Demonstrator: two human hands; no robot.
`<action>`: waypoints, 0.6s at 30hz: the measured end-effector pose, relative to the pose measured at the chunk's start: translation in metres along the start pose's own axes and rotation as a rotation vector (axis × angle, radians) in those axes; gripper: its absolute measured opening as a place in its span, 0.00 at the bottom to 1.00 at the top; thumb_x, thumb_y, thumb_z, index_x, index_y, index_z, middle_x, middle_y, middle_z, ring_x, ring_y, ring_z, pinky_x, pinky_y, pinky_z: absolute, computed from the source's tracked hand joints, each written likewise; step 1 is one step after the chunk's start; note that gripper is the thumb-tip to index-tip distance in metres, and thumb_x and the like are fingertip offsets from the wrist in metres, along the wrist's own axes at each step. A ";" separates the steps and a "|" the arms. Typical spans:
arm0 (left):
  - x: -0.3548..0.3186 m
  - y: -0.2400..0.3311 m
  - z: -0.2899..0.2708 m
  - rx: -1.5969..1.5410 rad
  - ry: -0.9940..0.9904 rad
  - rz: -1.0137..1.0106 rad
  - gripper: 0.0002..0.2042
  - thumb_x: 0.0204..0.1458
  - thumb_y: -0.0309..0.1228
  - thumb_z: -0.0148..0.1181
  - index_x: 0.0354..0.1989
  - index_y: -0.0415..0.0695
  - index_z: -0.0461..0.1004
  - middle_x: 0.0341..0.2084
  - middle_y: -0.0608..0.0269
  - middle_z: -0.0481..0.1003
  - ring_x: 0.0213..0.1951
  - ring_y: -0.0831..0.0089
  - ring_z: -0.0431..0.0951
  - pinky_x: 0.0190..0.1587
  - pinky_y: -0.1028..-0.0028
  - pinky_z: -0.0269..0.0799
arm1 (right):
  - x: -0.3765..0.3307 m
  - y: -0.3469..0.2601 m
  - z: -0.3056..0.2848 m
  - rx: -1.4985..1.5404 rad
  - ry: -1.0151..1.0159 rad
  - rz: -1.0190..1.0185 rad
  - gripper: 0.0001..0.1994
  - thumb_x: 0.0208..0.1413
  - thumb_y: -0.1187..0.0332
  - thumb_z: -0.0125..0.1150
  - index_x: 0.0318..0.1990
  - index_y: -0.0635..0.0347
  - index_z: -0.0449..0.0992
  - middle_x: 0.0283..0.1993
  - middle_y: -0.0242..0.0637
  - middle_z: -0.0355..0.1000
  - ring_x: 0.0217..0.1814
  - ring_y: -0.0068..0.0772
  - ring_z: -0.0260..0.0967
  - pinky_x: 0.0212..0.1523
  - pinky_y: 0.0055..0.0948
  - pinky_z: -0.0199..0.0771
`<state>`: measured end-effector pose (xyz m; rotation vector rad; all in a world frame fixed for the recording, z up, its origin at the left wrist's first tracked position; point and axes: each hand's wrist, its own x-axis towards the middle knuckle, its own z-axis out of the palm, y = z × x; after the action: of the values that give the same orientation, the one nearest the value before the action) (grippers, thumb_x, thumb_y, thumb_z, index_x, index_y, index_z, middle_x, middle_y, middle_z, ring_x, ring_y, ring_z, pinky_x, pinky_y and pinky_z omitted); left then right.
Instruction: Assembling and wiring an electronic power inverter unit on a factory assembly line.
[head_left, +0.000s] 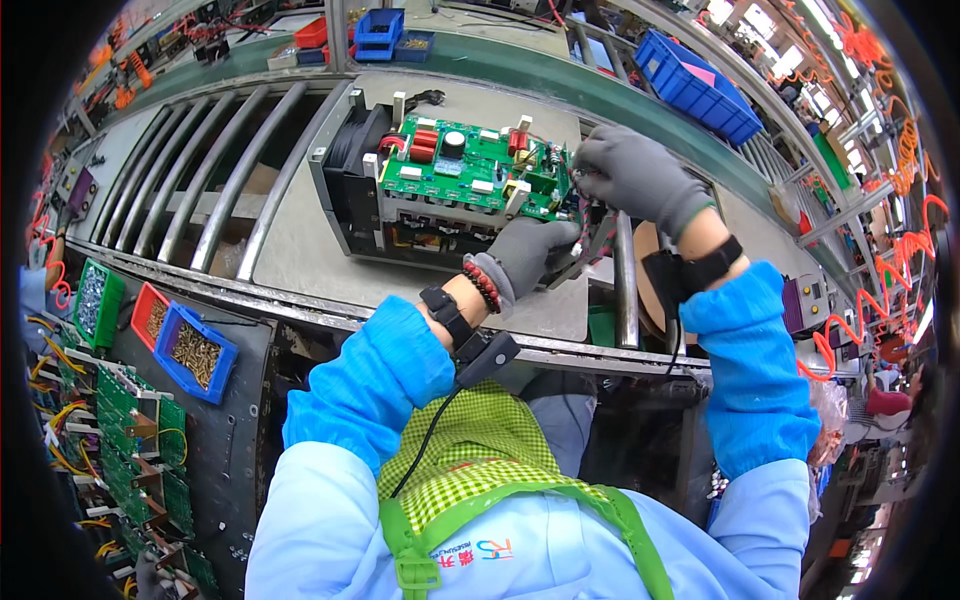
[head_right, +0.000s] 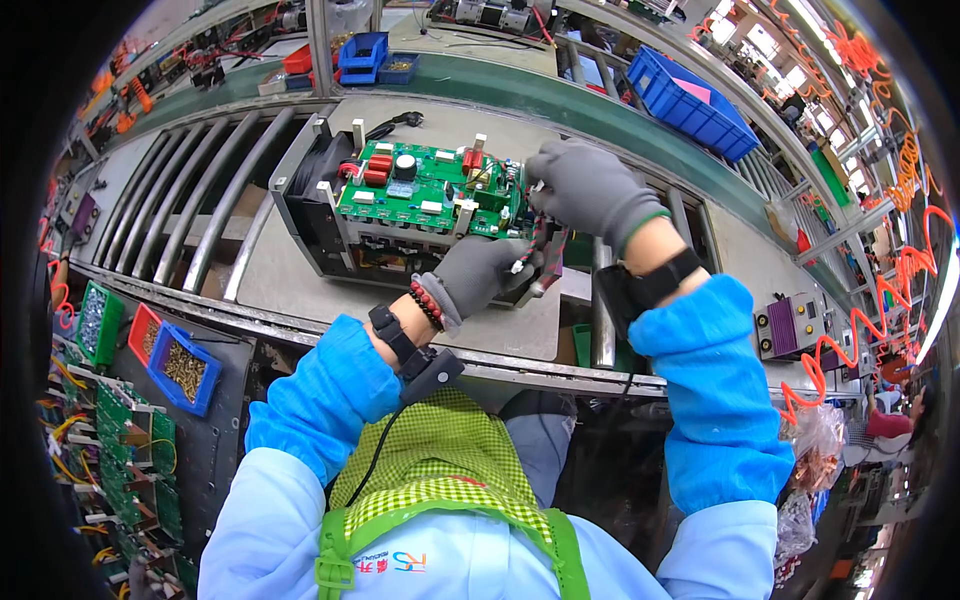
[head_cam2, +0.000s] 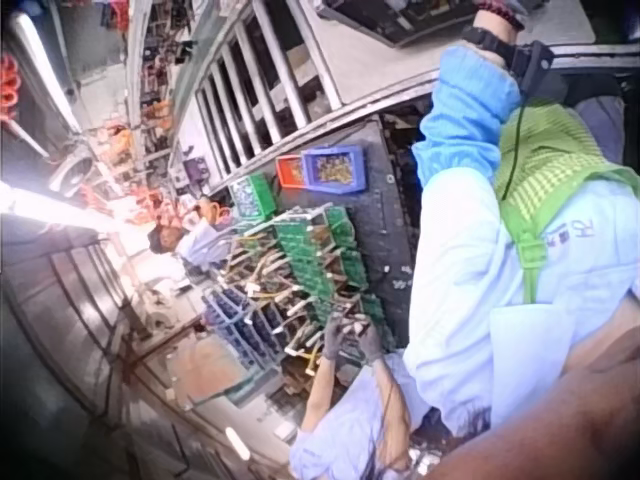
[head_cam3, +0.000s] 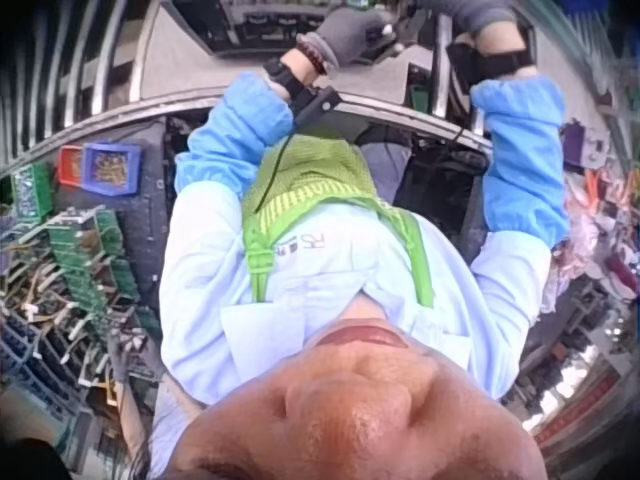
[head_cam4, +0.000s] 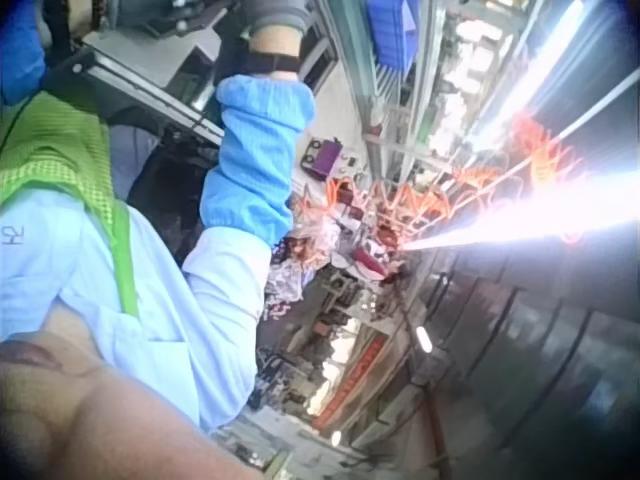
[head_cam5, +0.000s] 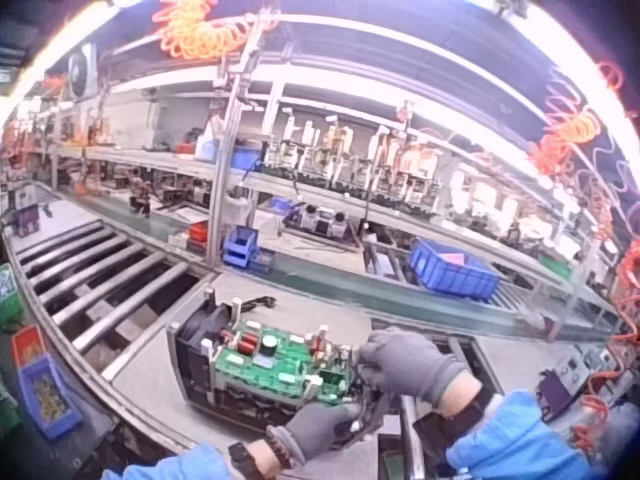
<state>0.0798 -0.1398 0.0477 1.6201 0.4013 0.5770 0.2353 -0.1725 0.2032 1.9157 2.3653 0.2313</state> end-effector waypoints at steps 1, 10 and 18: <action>-0.004 0.004 -0.001 0.026 0.010 0.013 0.06 0.55 0.28 0.57 0.34 0.40 0.78 0.22 0.66 0.77 0.28 0.72 0.79 0.34 0.75 0.73 | -0.011 0.002 -0.009 0.018 0.041 -0.040 0.12 0.48 0.65 0.60 0.41 0.52 0.79 0.44 0.41 0.74 0.49 0.47 0.71 0.50 0.41 0.72; -0.048 0.045 0.019 -0.695 -0.252 -0.289 0.19 0.58 0.31 0.52 0.57 0.38 0.64 0.46 0.60 0.72 0.41 0.80 0.75 0.42 0.82 0.72 | -0.086 -0.027 0.003 0.034 0.276 -0.294 0.17 0.38 0.68 0.69 0.41 0.45 0.78 0.58 0.32 0.67 0.64 0.45 0.60 0.58 0.46 0.66; -0.044 0.062 0.031 -0.094 0.088 -0.011 0.11 0.58 0.34 0.56 0.41 0.38 0.75 0.27 0.62 0.78 0.28 0.79 0.77 0.32 0.76 0.73 | -0.085 -0.028 0.000 0.030 0.293 -0.284 0.10 0.43 0.67 0.65 0.35 0.51 0.76 0.42 0.32 0.72 0.59 0.43 0.65 0.53 0.45 0.68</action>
<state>0.0579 -0.1985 0.1011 1.5049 0.4420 0.6511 0.2266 -0.2609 0.1960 1.6238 2.8053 0.4851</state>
